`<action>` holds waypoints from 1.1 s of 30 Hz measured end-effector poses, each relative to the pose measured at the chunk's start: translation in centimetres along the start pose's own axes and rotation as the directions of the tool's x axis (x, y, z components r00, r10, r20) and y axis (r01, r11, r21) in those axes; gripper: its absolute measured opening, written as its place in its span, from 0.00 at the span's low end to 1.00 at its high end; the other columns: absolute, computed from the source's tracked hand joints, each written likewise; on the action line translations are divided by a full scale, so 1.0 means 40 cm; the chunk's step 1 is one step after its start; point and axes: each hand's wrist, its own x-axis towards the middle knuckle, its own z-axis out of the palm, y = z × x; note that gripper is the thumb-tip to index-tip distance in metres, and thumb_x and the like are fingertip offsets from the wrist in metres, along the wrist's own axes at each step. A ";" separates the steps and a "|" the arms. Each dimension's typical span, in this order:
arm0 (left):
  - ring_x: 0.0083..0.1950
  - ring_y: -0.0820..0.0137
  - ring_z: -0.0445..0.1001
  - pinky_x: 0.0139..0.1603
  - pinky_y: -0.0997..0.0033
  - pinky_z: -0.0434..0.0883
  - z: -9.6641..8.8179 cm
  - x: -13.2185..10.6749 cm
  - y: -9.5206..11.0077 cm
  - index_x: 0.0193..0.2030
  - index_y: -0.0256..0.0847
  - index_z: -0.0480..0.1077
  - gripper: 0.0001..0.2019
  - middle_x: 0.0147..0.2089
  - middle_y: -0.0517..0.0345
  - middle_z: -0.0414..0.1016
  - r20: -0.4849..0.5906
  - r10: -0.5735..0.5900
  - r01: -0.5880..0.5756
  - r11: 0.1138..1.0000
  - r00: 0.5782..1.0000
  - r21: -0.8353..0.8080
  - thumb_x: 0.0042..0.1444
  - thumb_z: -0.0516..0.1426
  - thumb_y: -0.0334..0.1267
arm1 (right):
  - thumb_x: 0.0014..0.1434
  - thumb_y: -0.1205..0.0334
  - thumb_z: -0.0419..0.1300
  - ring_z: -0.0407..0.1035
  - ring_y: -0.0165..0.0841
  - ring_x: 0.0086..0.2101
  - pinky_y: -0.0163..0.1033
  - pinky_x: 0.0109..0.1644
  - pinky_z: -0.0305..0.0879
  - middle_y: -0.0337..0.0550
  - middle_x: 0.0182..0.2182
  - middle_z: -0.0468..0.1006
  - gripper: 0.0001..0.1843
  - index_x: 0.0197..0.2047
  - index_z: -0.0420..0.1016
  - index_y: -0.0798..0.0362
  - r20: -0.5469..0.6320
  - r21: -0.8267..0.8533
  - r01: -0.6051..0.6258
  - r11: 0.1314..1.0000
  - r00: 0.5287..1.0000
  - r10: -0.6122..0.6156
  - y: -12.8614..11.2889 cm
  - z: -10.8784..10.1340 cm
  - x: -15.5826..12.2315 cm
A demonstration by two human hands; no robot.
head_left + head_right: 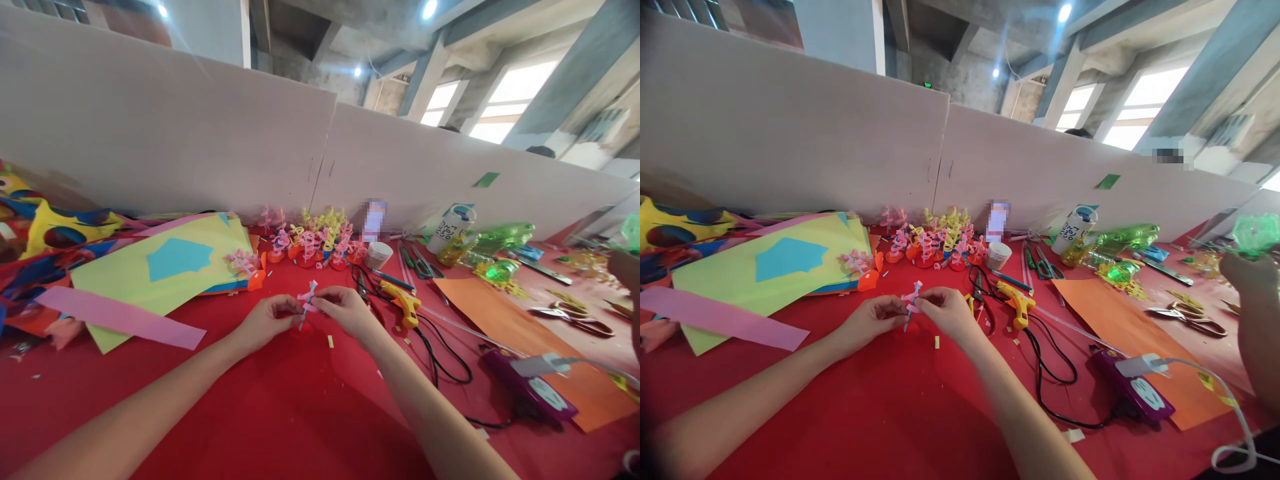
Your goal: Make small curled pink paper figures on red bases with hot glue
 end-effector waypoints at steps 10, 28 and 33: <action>0.32 0.71 0.73 0.40 0.68 0.69 -0.001 0.002 -0.003 0.29 0.39 0.71 0.08 0.29 0.61 0.74 -0.041 0.003 -0.003 1.000 0.999 -0.010 0.43 0.62 0.38 | 0.52 0.52 0.53 0.68 0.29 0.27 0.33 0.29 0.62 0.44 0.27 0.77 0.16 0.29 0.75 0.56 -0.056 0.057 -0.115 0.992 0.991 0.118 -0.015 0.010 -0.003; 0.37 0.69 0.72 0.42 0.70 0.67 -0.019 0.005 -0.003 0.36 0.37 0.73 0.12 0.36 0.56 0.76 -0.108 -0.053 0.028 0.975 0.993 -0.220 0.46 0.62 0.41 | 0.53 0.53 0.56 0.72 0.35 0.37 0.39 0.40 0.66 0.45 0.34 0.77 0.11 0.35 0.66 0.52 -0.086 -0.221 0.151 0.963 0.981 -0.174 0.046 -0.043 -0.011; 0.37 0.70 0.71 0.43 0.69 0.66 -0.015 0.004 0.001 0.36 0.37 0.71 0.12 0.34 0.58 0.74 -0.153 -0.042 0.013 0.982 0.987 -0.186 0.46 0.61 0.42 | 0.56 0.58 0.56 0.72 0.32 0.36 0.39 0.40 0.67 0.42 0.34 0.76 0.10 0.37 0.57 0.49 0.153 -0.064 0.161 0.985 0.977 -0.150 0.006 -0.044 -0.054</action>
